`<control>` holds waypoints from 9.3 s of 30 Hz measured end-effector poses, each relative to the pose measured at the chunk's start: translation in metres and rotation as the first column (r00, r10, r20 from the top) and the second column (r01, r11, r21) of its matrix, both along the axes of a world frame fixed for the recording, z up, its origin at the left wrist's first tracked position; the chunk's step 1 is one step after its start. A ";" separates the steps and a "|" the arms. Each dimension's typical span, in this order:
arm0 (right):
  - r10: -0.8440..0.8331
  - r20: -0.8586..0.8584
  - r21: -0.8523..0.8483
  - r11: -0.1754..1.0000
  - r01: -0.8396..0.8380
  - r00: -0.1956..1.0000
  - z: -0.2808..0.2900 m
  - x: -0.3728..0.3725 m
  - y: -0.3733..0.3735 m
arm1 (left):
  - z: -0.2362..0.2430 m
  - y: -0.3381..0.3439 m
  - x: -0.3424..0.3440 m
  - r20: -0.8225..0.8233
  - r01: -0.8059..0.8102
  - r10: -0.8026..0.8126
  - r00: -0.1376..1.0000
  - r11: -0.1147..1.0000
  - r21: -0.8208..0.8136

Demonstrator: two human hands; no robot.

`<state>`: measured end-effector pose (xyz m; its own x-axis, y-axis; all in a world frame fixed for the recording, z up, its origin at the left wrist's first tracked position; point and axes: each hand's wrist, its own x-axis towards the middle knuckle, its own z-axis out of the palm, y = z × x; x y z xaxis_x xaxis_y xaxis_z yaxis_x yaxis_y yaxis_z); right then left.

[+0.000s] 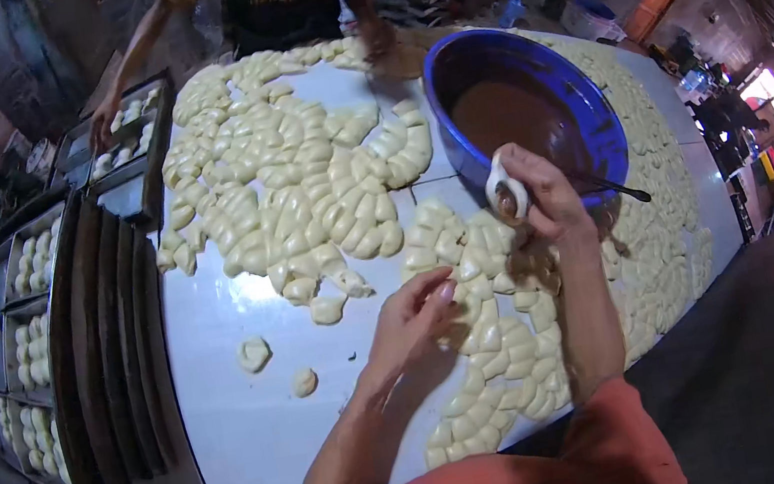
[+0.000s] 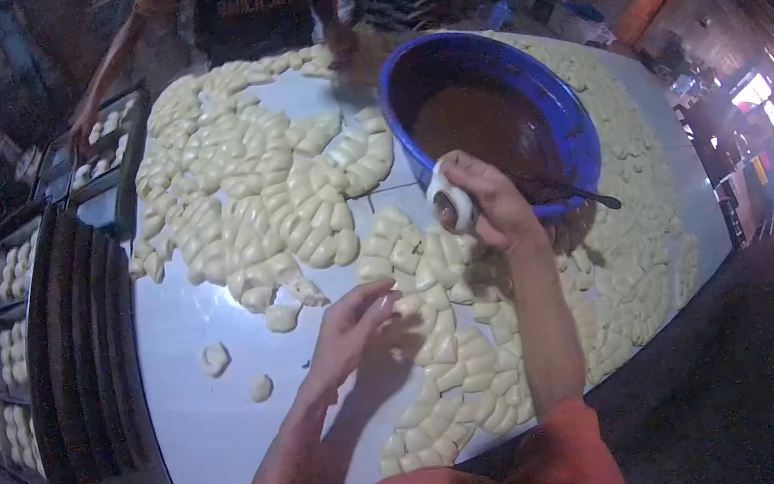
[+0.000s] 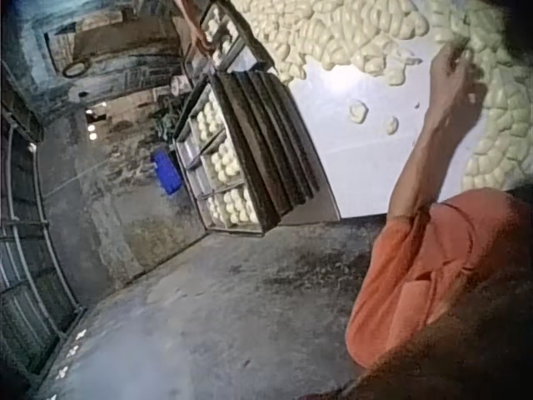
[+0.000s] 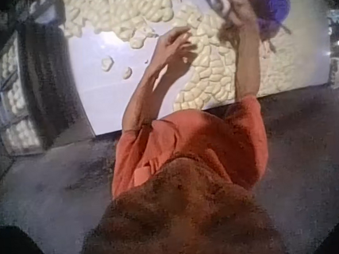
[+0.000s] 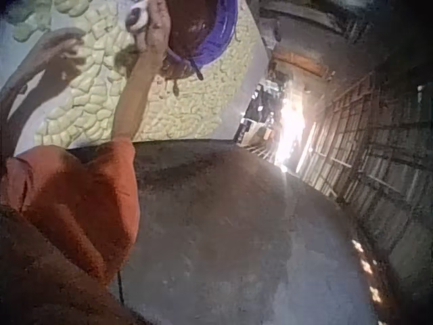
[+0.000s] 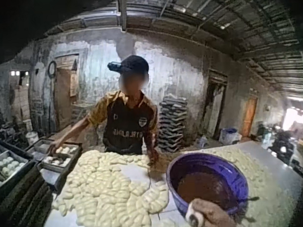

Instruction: The person fills pieces of dough with chocolate filling from a bowl, shapes and seals them into buns by hand, and places the filled buns into baking pans.

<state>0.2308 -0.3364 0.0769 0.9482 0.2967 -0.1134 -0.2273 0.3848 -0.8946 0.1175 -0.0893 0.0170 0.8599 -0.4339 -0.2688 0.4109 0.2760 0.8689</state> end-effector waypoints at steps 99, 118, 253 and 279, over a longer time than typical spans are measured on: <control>0.047 -0.127 -0.435 0.895 -0.098 0.991 -0.124 -0.051 0.169 | -0.049 0.084 0.043 0.667 -0.551 -0.207 0.716 0.420 0.721; 0.011 -0.210 -0.133 0.990 -0.040 0.978 -0.070 -0.093 0.135 | -0.006 0.076 0.019 0.234 -0.137 0.021 0.972 0.859 0.493; 0.186 -0.084 -0.503 0.840 -0.203 0.979 -0.056 -0.194 0.210 | -0.042 0.084 -0.145 0.449 -0.615 0.422 0.787 0.582 0.532; 0.896 0.437 -0.846 0.440 -0.301 0.079 0.126 -0.138 0.905 | 0.190 0.734 -0.216 0.659 -0.554 0.184 0.730 -0.407 0.727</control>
<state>0.0925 0.5689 0.2024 0.0937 0.9872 0.1288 0.7160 0.0231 -0.6977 -0.0987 0.6452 0.2069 0.7596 0.5751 0.3037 0.4959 -0.8143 0.3016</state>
